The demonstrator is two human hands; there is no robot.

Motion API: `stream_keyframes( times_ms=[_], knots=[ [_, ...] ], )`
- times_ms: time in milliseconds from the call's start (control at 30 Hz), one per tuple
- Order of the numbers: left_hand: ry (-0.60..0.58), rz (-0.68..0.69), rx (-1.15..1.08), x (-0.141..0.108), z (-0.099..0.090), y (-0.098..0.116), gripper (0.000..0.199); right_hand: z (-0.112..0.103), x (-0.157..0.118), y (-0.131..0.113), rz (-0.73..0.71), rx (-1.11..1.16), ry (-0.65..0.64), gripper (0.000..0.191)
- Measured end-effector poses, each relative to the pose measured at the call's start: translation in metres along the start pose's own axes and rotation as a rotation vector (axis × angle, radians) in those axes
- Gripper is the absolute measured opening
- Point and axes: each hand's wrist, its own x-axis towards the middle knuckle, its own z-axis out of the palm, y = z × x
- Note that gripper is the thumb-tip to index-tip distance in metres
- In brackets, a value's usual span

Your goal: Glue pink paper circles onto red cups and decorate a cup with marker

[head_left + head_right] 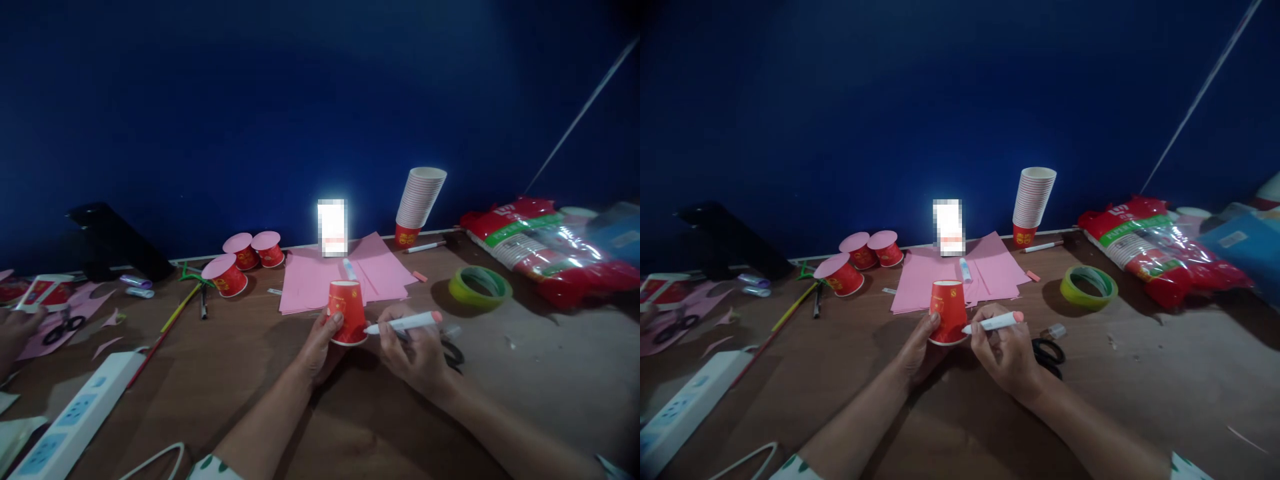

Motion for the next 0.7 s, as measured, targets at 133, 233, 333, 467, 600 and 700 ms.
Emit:
stream_keyframes(
  times_ms=[133, 233, 333, 467, 600, 700],
  knots=[
    [0.001, -0.005, -0.007, 0.0009, -0.0010, -0.0003, 0.035, 0.0000, 0.0003, -0.0012, 0.014, 0.012, 0.004, 0.014],
    [0.018, 0.017, -0.015, 0.0029, -0.0042, -0.0023, 0.034, -0.0010, 0.0025, -0.0028, 0.020, 0.005, -0.026, 0.015],
    [0.036, 0.017, -0.025, 0.0042, -0.0064, -0.0037, 0.035, -0.0023, 0.0051, -0.0035, 0.050, 0.003, -0.077, 0.017],
    [0.035, 0.028, -0.024, 0.0044, -0.0049, -0.0027, 0.034, -0.0019, 0.0051, -0.0026, 0.072, 0.021, -0.068, 0.017],
    [0.017, 0.026, -0.019, 0.0050, -0.0042, -0.0027, 0.037, -0.0001, 0.0030, -0.0034, 0.040, 0.018, -0.058, 0.016],
    [-0.003, 0.055, 0.003, 0.0067, -0.0069, -0.0046, 0.044, 0.0008, 0.0024, -0.0046, 0.030, 0.014, -0.055, 0.016]
  ],
)
